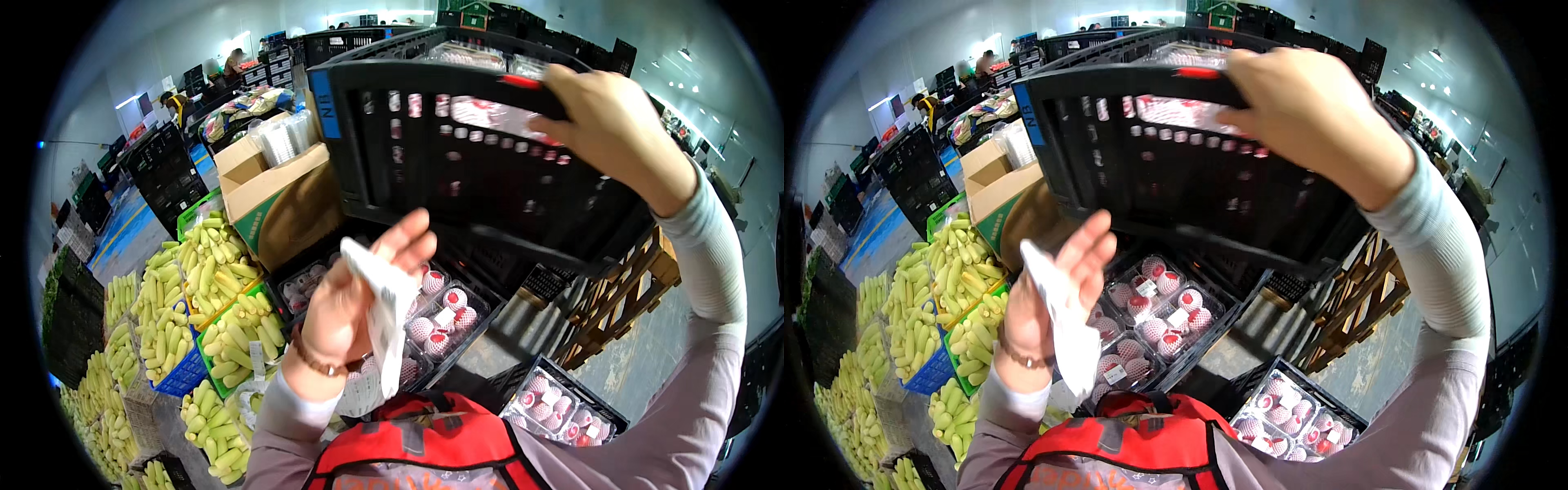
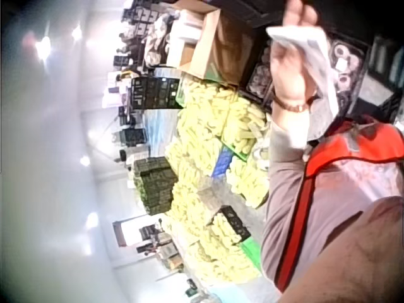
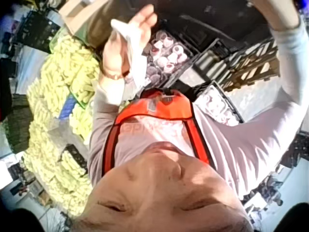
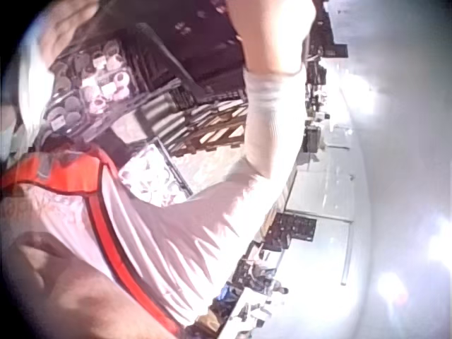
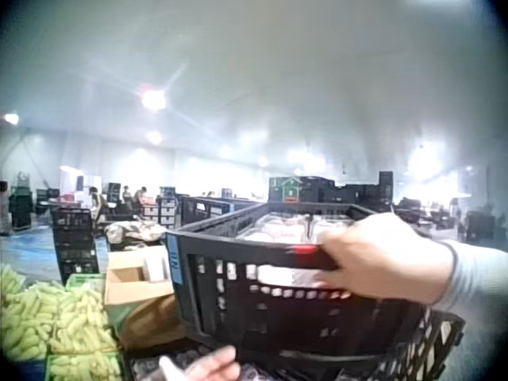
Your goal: The person applies printed labels to plastic trays containing individually wrapped red fruit. They tear off labels from a roll, position them on the trays, and smooth them down. The person also stacks and moves trays within a black crate.
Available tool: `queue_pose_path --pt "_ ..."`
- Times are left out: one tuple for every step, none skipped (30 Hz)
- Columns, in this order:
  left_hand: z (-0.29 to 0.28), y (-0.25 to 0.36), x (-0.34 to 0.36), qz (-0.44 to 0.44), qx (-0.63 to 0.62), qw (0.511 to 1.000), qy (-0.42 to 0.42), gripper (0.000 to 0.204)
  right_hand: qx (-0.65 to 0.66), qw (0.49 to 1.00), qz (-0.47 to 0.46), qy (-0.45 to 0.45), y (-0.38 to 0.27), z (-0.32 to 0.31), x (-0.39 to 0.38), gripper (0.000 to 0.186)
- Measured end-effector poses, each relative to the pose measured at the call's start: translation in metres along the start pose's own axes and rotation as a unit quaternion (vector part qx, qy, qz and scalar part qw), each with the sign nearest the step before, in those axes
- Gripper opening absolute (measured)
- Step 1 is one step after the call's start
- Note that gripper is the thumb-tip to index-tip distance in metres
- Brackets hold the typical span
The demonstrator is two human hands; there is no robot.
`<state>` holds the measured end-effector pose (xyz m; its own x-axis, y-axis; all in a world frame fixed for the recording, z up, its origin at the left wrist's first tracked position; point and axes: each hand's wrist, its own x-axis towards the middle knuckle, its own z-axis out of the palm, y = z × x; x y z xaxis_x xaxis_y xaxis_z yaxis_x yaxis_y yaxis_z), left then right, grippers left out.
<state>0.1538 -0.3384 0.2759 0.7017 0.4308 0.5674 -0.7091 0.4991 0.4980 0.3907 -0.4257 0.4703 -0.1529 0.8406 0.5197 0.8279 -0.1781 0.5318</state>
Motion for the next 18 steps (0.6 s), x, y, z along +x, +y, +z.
queue_pose_path --pt "0.001 0.009 0.01 0.005 -0.032 0.999 0.019 0.045 0.02 1.0 -0.013 -0.019 -0.018 -0.008 0.013 0.034" --pt "0.002 0.013 0.024 0.002 -0.075 0.997 0.03 0.046 0.026 0.999 -0.045 -0.002 -0.026 -0.014 0.02 0.033" --pt "-0.004 0.014 0.036 0.05 -0.039 0.998 -0.03 0.047 0.055 0.995 -0.086 0.017 -0.031 -0.013 0.028 0.033" --pt "0.005 0.013 0.053 0.043 -0.036 0.998 0.004 0.046 0.072 0.99 -0.12 0.025 -0.029 -0.014 0.03 0.034" --pt "0.008 0.018 0.061 0.055 -0.031 0.998 0.008 0.045 0.114 0.986 -0.095 -0.071 -0.042 -0.027 0.039 0.034" --pt "0.009 0.023 0.068 0.067 -0.027 0.997 0.012 0.045 0.156 0.971 -0.069 -0.167 -0.053 -0.039 0.047 0.035" --pt "0.015 0.021 0.077 0.063 -0.04 0.997 0.015 0.044 0.168 0.971 -0.119 -0.118 -0.048 -0.025 0.047 0.041" --pt "0.01 0.027 0.081 0.057 -0.047 0.997 0.01 0.041 0.171 0.964 -0.181 -0.096 -0.055 -0.027 0.051 0.045" --pt "-0.004 0.033 0.087 0.055 -0.042 0.997 -0.018 0.037 0.199 0.953 -0.2 -0.107 -0.062 -0.028 0.052 0.046" --pt "-0.01 0.034 0.095 0.049 -0.043 0.997 -0.046 0.034 0.226 0.942 -0.216 -0.122 -0.067 -0.026 0.052 0.047" --pt "-0.01 0.028 0.094 0.059 -0.007 0.998 -0.036 0.036 0.258 0.934 -0.216 -0.123 -0.066 -0.028 0.052 0.048" --pt "-0.006 0.026 0.085 0.065 -0.038 0.989 0.128 0.035 0.282 0.94 -0.138 -0.133 -0.06 -0.034 0.057 0.047" --pt "-0.011 0.029 0.076 0.081 -0.01 0.993 0.085 0.036 0.331 0.939 -0.087 -0.045 -0.039 -0.018 0.072 0.043" --pt "-0.018 0.03 0.07 0.094 0.009 0.995 0.039 0.037 0.273 0.96 -0.043 0.046 0.001 0.004 0.089 0.043" --pt "-0.022 0.035 0.061 0.087 -0.008 0.994 0.066 0.039 0.21 0.975 0.059 -0.03 0.033 0.012 0.1 0.051" --pt "-0.029 0.049 0.044 0.098 0.027 0.991 0.084 0.037 0.185 0.978 0.098 -0.004 0.033 -0.002 0.099 0.03" --pt "-0.034 0.056 0.035 0.087 0.001 0.992 0.09 0.037 0.072 0.99 0.068 0.1 0.088 0.049 0.099 0.045" --pt "-0.044 0.058 0.029 0.072 -0.037 0.992 0.096 0.037 -0.05 0.98 0.035 0.19 0.149 0.102 0.095 0.06"
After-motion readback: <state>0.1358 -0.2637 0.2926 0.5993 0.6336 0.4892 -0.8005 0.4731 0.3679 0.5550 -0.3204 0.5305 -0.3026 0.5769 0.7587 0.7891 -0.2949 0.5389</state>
